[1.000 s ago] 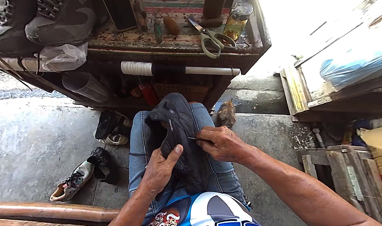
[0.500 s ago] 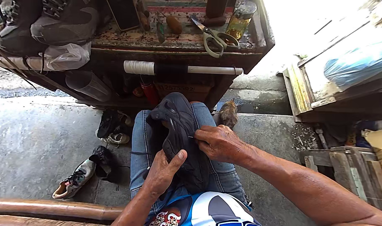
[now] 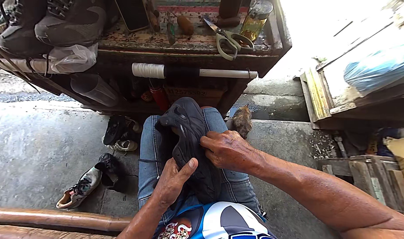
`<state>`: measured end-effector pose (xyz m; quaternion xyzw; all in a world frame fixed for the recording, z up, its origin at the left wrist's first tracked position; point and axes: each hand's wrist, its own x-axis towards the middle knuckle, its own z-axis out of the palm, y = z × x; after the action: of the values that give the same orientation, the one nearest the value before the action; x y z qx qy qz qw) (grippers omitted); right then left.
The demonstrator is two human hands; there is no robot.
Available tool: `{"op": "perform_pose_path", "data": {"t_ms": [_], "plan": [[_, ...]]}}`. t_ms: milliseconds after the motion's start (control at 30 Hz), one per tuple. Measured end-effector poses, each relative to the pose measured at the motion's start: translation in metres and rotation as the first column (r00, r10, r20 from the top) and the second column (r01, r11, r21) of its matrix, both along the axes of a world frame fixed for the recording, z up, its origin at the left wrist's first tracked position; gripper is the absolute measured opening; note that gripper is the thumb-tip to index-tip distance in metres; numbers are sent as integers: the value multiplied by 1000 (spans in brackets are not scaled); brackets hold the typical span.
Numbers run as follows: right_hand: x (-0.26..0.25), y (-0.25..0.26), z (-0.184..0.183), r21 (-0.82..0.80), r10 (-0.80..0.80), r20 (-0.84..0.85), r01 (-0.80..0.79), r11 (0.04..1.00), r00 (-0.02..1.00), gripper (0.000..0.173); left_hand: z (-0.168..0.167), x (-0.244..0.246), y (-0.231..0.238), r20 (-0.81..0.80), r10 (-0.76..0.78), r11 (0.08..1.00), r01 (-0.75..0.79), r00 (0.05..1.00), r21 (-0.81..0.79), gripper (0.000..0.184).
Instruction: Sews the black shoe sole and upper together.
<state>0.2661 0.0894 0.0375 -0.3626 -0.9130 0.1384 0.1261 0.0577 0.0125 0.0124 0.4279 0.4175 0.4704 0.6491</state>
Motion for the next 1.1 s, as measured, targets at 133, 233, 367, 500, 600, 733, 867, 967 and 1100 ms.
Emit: {"op": "perform_pose_path", "data": {"t_ms": [133,233,367,500,600,733,867,967,1100], "plan": [[6,0,6,-17,30,-38,-31,999,999,17,1,-8,2,16,-19,1000,19,1000,24,51],[16,-7,11,-34,23,-72,-26,999,997,20,15,-15,4,-192,-38,992,60,981,108,58],[35,-8,2,-96,-43,-172,27,995,984,28,37,-54,14,-364,28,959,77,931,272,59],[38,-11,-3,-101,-55,-207,34,994,977,28,46,-125,36,-225,215,927,-126,950,353,28],[35,-10,-2,-89,-46,-192,29,996,980,26,37,-163,53,-255,380,900,-293,889,322,28],[34,-10,-1,-97,-71,-168,55,994,983,26,31,-161,52,-850,383,923,-197,363,331,35],[29,-11,10,-150,-91,-79,78,986,993,21,42,-90,36,-825,396,857,161,402,490,37],[21,-8,21,-158,-72,0,71,985,997,17,29,-42,41,-856,311,778,407,414,479,31],[15,-5,28,-229,-90,32,95,969,995,14,13,-29,46,-881,323,730,502,346,465,22]]}}
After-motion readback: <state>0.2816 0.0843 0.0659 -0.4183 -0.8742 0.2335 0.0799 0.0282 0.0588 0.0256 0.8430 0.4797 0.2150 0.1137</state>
